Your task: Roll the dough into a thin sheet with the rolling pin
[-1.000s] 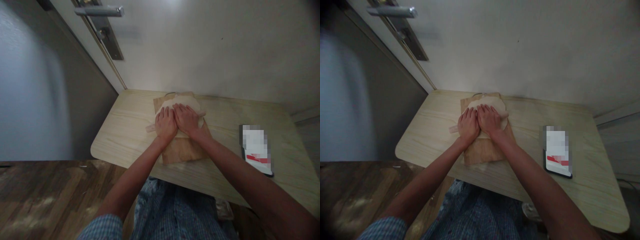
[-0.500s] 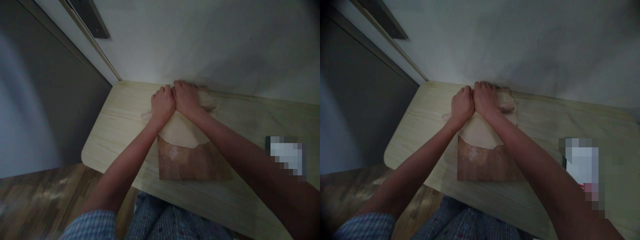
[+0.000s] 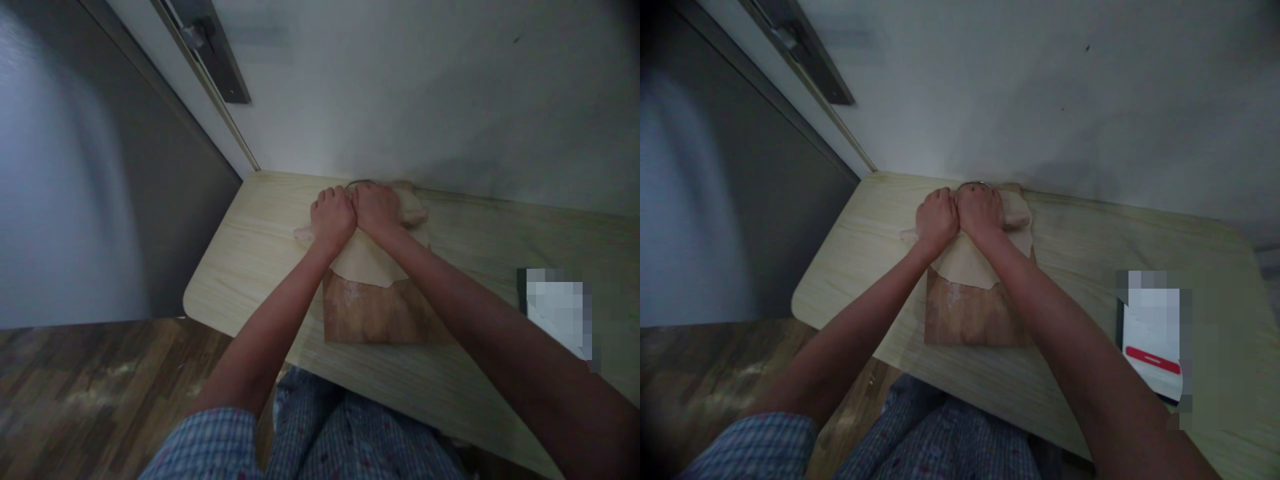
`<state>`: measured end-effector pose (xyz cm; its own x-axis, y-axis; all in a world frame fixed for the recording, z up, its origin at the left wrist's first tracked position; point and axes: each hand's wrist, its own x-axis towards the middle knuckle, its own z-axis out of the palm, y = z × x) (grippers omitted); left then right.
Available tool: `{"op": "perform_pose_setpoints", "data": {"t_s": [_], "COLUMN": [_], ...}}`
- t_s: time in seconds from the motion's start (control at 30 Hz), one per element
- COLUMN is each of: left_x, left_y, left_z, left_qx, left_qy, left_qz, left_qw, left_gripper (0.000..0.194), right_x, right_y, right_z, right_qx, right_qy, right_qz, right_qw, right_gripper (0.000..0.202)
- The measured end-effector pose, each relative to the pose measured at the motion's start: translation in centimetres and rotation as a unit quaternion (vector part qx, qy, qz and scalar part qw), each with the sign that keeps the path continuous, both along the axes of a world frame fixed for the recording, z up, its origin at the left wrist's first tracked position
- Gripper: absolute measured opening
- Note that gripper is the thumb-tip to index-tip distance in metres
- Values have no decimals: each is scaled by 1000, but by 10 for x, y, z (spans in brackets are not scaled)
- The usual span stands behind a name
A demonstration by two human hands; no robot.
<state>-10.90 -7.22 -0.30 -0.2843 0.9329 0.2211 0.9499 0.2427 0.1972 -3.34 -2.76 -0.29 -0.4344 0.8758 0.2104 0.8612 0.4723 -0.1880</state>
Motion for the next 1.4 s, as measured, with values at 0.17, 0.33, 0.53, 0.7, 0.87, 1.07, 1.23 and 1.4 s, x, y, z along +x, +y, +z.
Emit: {"op": "perform_pose_setpoints", "data": {"t_s": [0.17,0.33,0.53,0.7,0.87,1.07,1.23,1.4], "left_x": [10,19,27,31,27,17,11,3], "left_y": [-22,-48,-71,-77,-66,-44,-26,-8], "left_z": [-2,-9,-16,-16,-15,-12,-5,0], "left_qx": [3,22,42,44,42,27,3,3], "left_qy": [4,22,25,18,6,-6,-19,-36], "left_qz": [12,-6,-18,-16,-9,-14,-6,-4], "left_qw": [1000,999,999,999,999,1000,1000,999], "left_gripper": [47,44,41,42,42,43,41,38], "right_x": [11,23,34,38,33,24,15,5], "right_y": [-24,-52,-75,-81,-71,-50,-33,-13], "right_z": [-2,-9,-15,-13,-12,-8,-4,-1], "right_qx": [-2,22,50,40,29,30,17,-2], "right_qy": [19,21,33,46,33,21,15,13], "right_qz": [-33,-21,-19,-17,-25,-25,-44,-58], "right_qw": [999,999,998,998,999,999,999,998], "right_gripper": [36,40,41,41,42,41,38,42]}}
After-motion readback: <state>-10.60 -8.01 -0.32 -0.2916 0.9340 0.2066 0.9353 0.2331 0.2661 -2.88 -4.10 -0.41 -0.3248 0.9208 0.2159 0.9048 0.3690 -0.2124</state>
